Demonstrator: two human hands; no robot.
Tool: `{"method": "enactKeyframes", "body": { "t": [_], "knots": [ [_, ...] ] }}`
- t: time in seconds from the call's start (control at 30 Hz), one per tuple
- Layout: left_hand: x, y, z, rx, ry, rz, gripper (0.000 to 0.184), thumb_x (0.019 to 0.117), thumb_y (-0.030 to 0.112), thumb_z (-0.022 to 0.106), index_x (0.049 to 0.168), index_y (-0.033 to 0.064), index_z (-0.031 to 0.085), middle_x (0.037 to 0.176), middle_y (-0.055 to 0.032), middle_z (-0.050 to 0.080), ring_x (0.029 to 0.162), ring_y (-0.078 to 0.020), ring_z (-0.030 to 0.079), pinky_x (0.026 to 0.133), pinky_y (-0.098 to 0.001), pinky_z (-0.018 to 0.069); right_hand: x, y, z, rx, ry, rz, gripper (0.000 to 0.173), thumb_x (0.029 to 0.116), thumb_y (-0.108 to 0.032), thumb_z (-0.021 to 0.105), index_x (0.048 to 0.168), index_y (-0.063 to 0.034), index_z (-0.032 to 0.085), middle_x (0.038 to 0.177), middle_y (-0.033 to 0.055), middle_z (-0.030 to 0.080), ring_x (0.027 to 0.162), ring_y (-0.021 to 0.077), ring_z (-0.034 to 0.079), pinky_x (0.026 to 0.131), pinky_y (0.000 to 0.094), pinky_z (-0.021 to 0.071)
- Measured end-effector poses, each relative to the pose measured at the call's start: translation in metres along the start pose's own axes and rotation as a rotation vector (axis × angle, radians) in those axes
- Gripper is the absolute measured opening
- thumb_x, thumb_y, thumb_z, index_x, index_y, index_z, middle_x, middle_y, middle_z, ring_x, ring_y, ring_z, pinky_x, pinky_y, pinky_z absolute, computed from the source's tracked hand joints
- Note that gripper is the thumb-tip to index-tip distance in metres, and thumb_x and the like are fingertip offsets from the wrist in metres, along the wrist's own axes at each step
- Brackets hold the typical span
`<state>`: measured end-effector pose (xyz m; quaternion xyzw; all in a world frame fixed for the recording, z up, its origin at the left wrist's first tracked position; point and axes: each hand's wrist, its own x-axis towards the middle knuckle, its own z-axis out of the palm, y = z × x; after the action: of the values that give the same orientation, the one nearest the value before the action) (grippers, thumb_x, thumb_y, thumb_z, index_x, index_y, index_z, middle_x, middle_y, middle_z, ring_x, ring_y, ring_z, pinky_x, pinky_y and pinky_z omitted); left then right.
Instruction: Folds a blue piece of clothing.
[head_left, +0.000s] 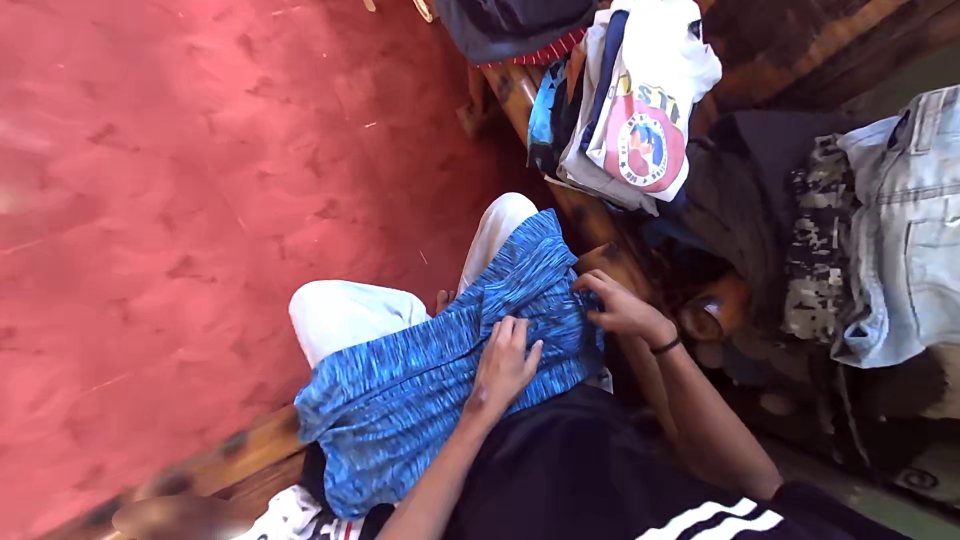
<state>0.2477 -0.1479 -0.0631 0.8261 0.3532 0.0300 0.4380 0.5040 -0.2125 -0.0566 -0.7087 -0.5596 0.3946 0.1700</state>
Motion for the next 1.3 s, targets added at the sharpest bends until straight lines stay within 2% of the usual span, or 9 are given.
{"method": "enactKeyframes", "body": {
  "t": [0.1, 0.23, 0.4, 0.53, 0.67, 0.77, 0.9, 1.1, 1.3],
  "knots": [
    [0.012, 0.0, 0.006, 0.002, -0.048, 0.063, 0.032, 0.1008, 0.021, 0.059, 0.116, -0.0063, 0.067, 0.111, -0.0244, 0.067, 0.109, -0.04, 0.065, 0.097, -0.0526, 0.0512, -0.001, 0.004, -0.003, 0.034, -0.095, 0.02, 0.052, 0.0842, -0.013, 0.082, 0.13, -0.0069, 0.06, 0.126, 0.0185, 0.061, 0.101, 0.0304, 0.067, 0.085, 0.0492, 0.0577],
    [0.019, 0.006, 0.001, -0.099, -0.085, -0.002, 0.027, 0.1035, 0.014, 0.052, 0.116, -0.0053, 0.065, 0.111, -0.0221, 0.067, 0.107, -0.0352, 0.066, 0.096, -0.0502, 0.0521, 0.007, -0.002, -0.012, -0.111, -0.223, 0.033, 0.035, 0.0913, -0.016, 0.078, 0.122, -0.0051, 0.063, 0.083, 0.0128, 0.069, 0.073, 0.0278, 0.068, 0.073, 0.0508, 0.0577],
    [0.011, 0.008, -0.002, -0.221, 0.165, -0.061, 0.021, 0.1028, 0.007, 0.051, 0.113, -0.0067, 0.063, 0.102, -0.0227, 0.068, 0.096, -0.034, 0.069, 0.087, -0.0498, 0.0554, 0.023, -0.006, -0.022, -0.214, -0.331, -0.042, 0.032, 0.084, -0.012, 0.079, 0.114, -0.0028, 0.07, 0.117, 0.0221, 0.063, 0.113, 0.0395, 0.06, 0.095, 0.0577, 0.0497],
    [0.013, 0.006, -0.013, -0.238, 0.302, -0.11, 0.018, 0.1013, 0.001, 0.051, 0.114, -0.0077, 0.06, 0.103, -0.0237, 0.067, 0.096, -0.0353, 0.068, 0.085, -0.0513, 0.0555, 0.037, -0.015, -0.033, -0.229, -0.441, 0.038, 0.046, 0.0867, -0.017, 0.081, 0.125, -0.0024, 0.06, 0.113, 0.0212, 0.067, 0.104, 0.0369, 0.066, 0.093, 0.0576, 0.0523],
    [0.023, 0.001, -0.037, -0.279, 0.004, -0.28, 0.031, 0.1026, 0.015, 0.059, 0.127, -0.0041, 0.057, 0.118, -0.0249, 0.065, 0.11, -0.0363, 0.065, 0.097, -0.0537, 0.0514, 0.048, -0.027, -0.044, -0.31, -0.518, 0.089, 0.037, 0.0939, -0.013, 0.071, 0.128, -0.0049, 0.061, 0.104, 0.021, 0.07, 0.097, 0.0386, 0.069, 0.087, 0.0611, 0.0527],
    [0.033, -0.007, -0.046, -0.343, -0.201, -0.348, 0.041, 0.0996, 0.028, 0.068, 0.125, -0.003, 0.061, 0.116, -0.0243, 0.067, 0.107, -0.0356, 0.066, 0.096, -0.0551, 0.0508, 0.054, -0.034, -0.049, -0.35, -0.517, -0.011, 0.018, 0.0942, -0.009, 0.067, 0.11, -0.0013, 0.071, 0.097, 0.0197, 0.071, 0.094, 0.0371, 0.068, 0.084, 0.0596, 0.0516],
    [0.034, -0.013, -0.045, -0.42, -0.087, -0.276, 0.026, 0.1036, 0.018, 0.061, 0.117, -0.0037, 0.066, 0.109, -0.022, 0.069, 0.097, -0.0315, 0.068, 0.091, -0.0515, 0.053, 0.058, -0.042, -0.052, -0.33, -0.426, -0.122, 0.025, 0.0942, -0.007, 0.064, 0.117, 0.0027, 0.068, 0.112, 0.0227, 0.068, 0.112, 0.0387, 0.063, 0.1, 0.0562, 0.047],
    [0.007, -0.022, -0.017, -0.314, 0.681, 0.208, 0.016, 0.0894, -0.005, 0.065, 0.103, -0.0052, 0.073, 0.105, -0.0175, 0.067, 0.1, -0.0196, 0.067, 0.09, -0.0308, 0.056, 0.04, -0.044, -0.04, -0.315, 0.062, -0.365, 0.02, 0.0909, -0.003, 0.064, 0.11, -0.0015, 0.069, 0.107, 0.0181, 0.069, 0.103, 0.0351, 0.068, 0.088, 0.0542, 0.0563],
    [-0.031, -0.052, -0.009, -0.063, 0.447, 0.346, 0.014, 0.0938, 0.005, 0.063, 0.092, 0.0063, 0.076, 0.104, -0.0141, 0.068, 0.112, -0.0321, 0.061, 0.1, -0.0483, 0.0479, -0.004, -0.015, 0.001, -0.426, 0.203, -0.44, 0.01, 0.0836, -0.002, 0.069, 0.093, -0.0044, 0.07, 0.105, 0.0191, 0.066, 0.107, 0.0403, 0.063, 0.089, 0.0554, 0.0535]
  ]
}}
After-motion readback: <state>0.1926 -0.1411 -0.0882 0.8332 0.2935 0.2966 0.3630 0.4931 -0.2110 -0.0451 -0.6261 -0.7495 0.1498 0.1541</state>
